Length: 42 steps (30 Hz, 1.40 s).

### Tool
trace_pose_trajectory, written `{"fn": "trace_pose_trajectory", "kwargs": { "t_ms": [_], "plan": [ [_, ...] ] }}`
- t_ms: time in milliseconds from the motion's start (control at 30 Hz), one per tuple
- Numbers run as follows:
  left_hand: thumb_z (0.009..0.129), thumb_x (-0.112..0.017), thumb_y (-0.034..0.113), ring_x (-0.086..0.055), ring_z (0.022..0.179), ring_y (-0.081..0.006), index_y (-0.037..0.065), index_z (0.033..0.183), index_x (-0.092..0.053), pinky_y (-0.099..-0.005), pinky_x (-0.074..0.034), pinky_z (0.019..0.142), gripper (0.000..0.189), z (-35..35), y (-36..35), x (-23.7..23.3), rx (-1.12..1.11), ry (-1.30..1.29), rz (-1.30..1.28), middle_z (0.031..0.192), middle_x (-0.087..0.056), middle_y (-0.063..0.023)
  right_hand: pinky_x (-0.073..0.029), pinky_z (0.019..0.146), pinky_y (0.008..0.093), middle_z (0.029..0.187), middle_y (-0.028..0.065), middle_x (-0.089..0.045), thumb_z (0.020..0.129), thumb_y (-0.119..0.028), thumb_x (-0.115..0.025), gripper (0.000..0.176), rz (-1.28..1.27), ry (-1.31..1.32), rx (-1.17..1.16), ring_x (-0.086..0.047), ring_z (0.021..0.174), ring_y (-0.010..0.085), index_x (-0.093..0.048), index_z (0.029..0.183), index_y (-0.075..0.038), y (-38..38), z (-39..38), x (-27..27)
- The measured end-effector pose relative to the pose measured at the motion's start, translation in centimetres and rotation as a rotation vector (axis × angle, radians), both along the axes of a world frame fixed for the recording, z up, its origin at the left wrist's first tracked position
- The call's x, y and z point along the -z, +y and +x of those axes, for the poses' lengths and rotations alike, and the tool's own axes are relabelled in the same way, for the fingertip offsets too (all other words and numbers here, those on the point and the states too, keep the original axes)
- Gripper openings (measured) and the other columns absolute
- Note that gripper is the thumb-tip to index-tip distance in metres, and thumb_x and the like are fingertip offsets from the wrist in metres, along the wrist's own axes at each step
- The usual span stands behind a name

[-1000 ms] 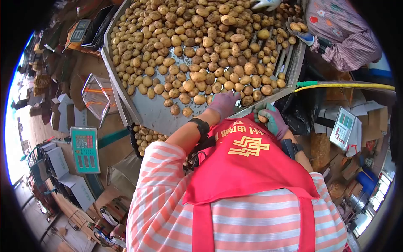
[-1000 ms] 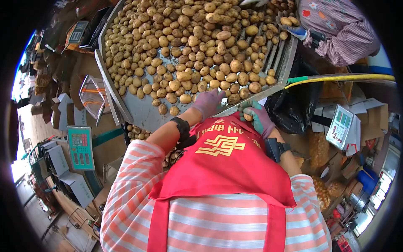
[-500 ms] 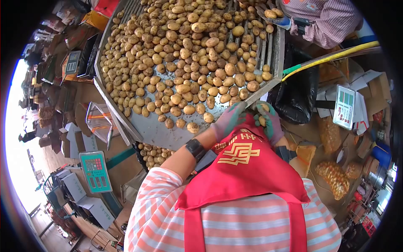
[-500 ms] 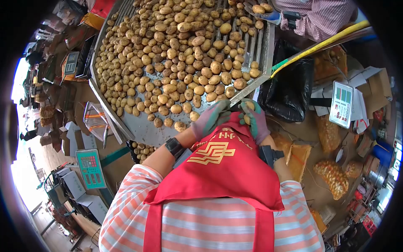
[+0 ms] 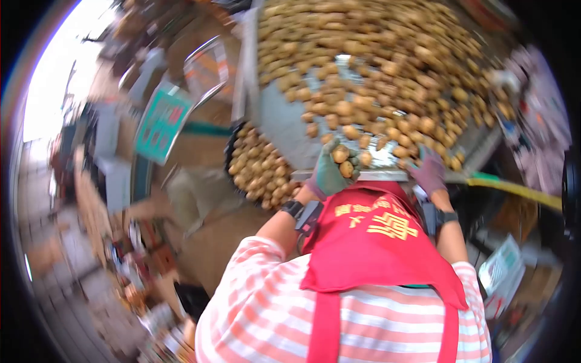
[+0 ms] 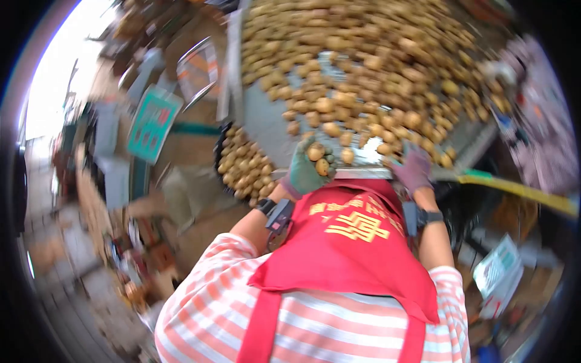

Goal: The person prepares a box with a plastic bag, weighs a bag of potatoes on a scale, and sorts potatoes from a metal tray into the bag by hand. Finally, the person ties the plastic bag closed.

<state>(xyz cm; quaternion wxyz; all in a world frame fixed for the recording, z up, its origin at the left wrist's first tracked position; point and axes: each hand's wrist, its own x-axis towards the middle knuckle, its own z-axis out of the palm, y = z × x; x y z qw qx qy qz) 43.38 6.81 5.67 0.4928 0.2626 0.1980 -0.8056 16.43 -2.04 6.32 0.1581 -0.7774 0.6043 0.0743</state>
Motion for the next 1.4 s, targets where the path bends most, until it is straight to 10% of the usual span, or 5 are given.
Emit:
{"fn": "trace_pose_trajectory", "kwargs": {
  "t_ms": [433, 467, 533, 1000, 1400],
  "plan": [
    [0.092, -0.047, 0.032, -0.054, 0.082, -0.0158, 0.015, 0.089, -0.057, -0.0309, -0.049, 0.075, 0.02, 30.4, 28.0, 6.2, -0.912, -1.152, 0.041, 0.083, -0.056, -0.0033, -0.045, 0.087, 0.043, 0.106, 0.026, -0.058, 0.075, -0.033, -0.07, 0.053, 0.012, -0.101, 0.006, -0.055, 0.101, 0.0403, -0.056, 0.111, 0.003, -1.7, -1.4, 2.5],
    [0.094, -0.045, 0.031, -0.056, 0.086, -0.0169, 0.013, 0.094, -0.058, -0.0316, -0.05, 0.08, 0.022, 32.7, 27.0, 3.2, -0.712, -0.807, -0.778, 0.088, -0.057, -0.0042, -0.043, 0.092, 0.0427, 0.114, 0.0245, -0.055, 0.075, -0.036, -0.069, 0.058, -0.098, -0.061, 0.0, -0.052, 0.107, 0.0388, -0.053, 0.117, 0.001, -1.3, -2.2, 4.1],
    [0.095, -0.043, 0.031, -0.058, 0.091, -0.0169, 0.011, 0.089, -0.058, -0.0318, -0.049, 0.082, 0.025, 32.3, 22.7, -0.4, -1.099, -0.788, 0.453, 0.089, -0.059, -0.0053, -0.04, 0.096, 0.0424, 0.119, 0.0223, -0.052, 0.074, -0.036, -0.07, 0.062, -0.127, -0.01, 0.063, -0.049, 0.111, 0.0373, -0.051, 0.121, 0.0, 0.0, -1.2, 3.2],
    [0.079, -0.057, 0.05, -0.019, 0.135, -0.0401, 0.022, 0.138, -0.037, -0.057, -0.009, 0.11, 0.068, 1.6, -4.2, 4.7, 0.977, -2.456, -1.002, 0.144, -0.029, -0.0128, -0.04, 0.095, 0.0413, 0.116, 0.015, -0.054, 0.072, -0.028, -0.072, 0.052, -0.182, -0.129, 0.109, -0.047, 0.11, 0.0347, -0.055, 0.115, -0.005, 1.3, -1.4, 2.6],
    [0.077, -0.067, 0.025, -0.041, 0.119, -0.0388, 0.011, 0.119, -0.053, -0.0475, -0.035, 0.099, 0.047, 5.8, -3.3, 2.7, 0.473, -2.494, -0.414, 0.133, -0.04, -0.0187, -0.043, 0.091, 0.0398, 0.112, 0.0158, -0.056, 0.073, -0.032, -0.072, 0.049, 0.11, -0.321, 0.104, -0.054, 0.101, 0.0352, -0.058, 0.112, -0.006, -1.8, -1.6, 1.2]
  ]
}}
